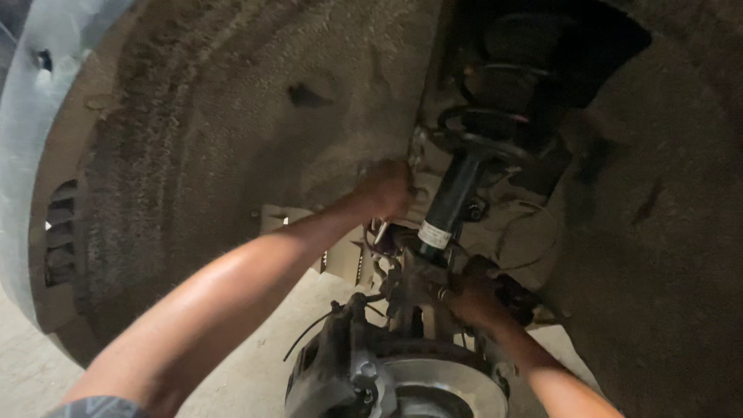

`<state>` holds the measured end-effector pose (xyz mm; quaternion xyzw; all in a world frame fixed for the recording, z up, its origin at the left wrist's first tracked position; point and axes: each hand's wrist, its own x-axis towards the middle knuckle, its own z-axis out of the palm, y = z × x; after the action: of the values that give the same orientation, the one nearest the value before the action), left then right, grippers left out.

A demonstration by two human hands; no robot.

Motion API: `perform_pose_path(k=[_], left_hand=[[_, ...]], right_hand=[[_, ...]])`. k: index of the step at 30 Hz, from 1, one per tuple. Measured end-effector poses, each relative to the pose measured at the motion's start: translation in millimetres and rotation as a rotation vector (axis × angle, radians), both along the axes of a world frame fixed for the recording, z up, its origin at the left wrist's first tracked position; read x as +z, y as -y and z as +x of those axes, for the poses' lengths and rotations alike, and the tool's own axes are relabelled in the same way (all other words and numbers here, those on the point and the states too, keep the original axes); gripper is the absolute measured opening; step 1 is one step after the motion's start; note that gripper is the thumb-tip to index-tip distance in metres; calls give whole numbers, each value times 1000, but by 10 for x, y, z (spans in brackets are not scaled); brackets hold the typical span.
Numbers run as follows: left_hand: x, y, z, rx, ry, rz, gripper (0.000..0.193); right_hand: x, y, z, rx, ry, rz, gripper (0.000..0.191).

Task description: The person uses a wrench to tighten bolts on the car's suspension system, specifically focusing on the strut and brake assembly area. The hands repeatedly adjust the wrench and apply torque to secure the components.

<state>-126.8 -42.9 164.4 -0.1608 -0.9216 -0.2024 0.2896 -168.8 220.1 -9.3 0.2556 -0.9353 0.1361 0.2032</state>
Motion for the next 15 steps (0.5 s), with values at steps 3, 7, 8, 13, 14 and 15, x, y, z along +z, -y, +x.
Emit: perform_pose_path(k=[3,7,8,13,14,15], left_hand=[[33,44,-70,41,-28,41,38],[-143,13,-176,67,-268,49,30],[-233,-13,-200,83,-390,-3,28],[-618,-95,-442,-45,-337,78,23],[-640,-55,-519,-49,-406,-39,20],[-662,22,-590,-56,-407,24,29]], right_hand=[[18,11,38,-2,-7,28,56],[32,20,42,-83,-240,250,55],[33,27,43,-88,-356,277,56],[81,82,120,-106,1,178,54],[111,90,145,-133,-119,296,52],[138,101,174,-160,-5,208,51]])
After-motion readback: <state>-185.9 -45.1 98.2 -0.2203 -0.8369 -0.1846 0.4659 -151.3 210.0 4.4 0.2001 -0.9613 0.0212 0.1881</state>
